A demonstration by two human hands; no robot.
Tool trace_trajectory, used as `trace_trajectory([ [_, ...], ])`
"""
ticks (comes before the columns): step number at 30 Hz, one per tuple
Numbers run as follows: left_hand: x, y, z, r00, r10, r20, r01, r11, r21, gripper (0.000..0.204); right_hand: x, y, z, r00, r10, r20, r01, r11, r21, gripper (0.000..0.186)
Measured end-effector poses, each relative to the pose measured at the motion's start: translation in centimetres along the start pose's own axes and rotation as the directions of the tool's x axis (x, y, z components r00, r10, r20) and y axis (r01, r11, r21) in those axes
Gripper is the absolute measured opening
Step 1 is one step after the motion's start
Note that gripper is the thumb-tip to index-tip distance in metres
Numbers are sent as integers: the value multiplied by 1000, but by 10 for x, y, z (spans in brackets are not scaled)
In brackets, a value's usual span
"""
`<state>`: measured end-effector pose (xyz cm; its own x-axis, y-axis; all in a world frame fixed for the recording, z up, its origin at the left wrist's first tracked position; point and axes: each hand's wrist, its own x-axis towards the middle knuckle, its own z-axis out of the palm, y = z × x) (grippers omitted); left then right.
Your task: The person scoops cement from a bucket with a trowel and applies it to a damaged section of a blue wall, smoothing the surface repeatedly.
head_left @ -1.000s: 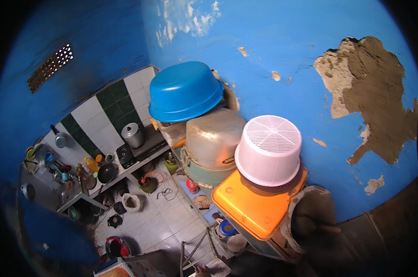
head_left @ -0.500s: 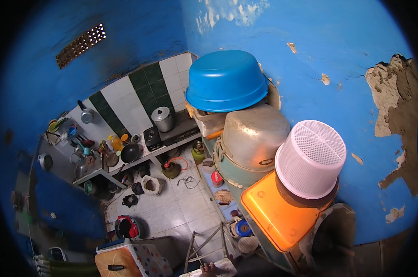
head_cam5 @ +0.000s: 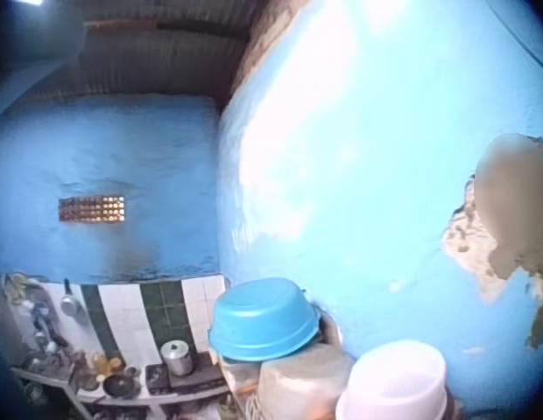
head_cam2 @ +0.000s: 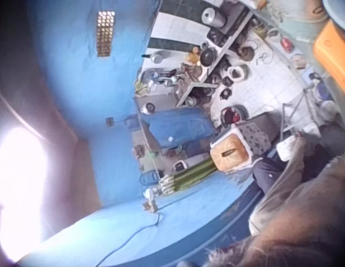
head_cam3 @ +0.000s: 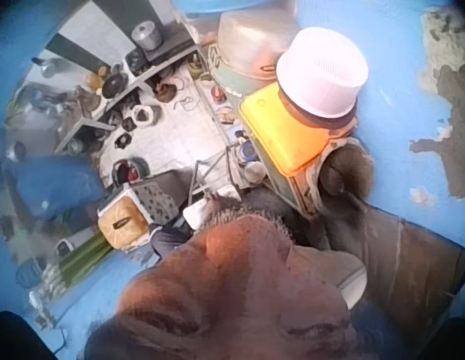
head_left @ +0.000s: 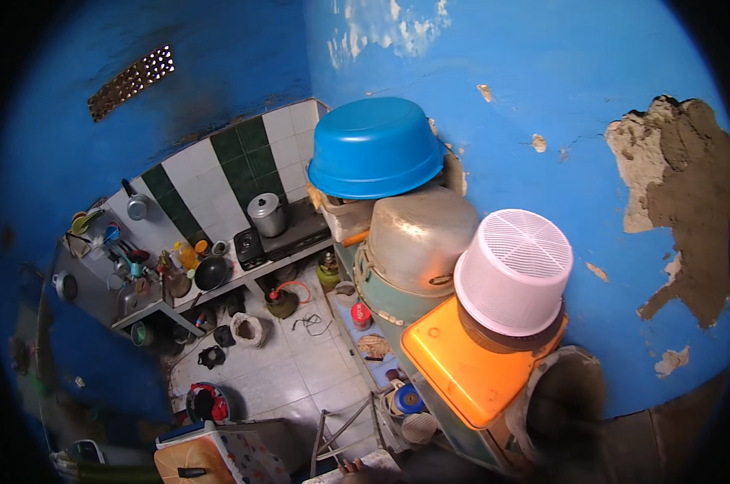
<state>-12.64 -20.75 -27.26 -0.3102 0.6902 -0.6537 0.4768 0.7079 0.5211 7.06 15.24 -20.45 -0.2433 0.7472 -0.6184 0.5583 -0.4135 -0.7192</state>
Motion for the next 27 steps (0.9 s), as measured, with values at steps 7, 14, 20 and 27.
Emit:
trace_trajectory([
  [7,24,43,1,986,126,105,-133,989,66,58,-72,32,-61,998,60,3,-60,988,140,55],
  [14,25,97,7,931,206,301,-245,964,101,59,-121,73,-93,992,128,14,-127,962,243,56],
  [20,3,111,5,832,203,516,-347,916,200,59,-137,97,-100,988,152,5,-147,949,280,56],
  [27,-41,116,4,845,232,482,-348,923,166,58,-148,114,-98,991,126,-33,-112,955,273,57],
])
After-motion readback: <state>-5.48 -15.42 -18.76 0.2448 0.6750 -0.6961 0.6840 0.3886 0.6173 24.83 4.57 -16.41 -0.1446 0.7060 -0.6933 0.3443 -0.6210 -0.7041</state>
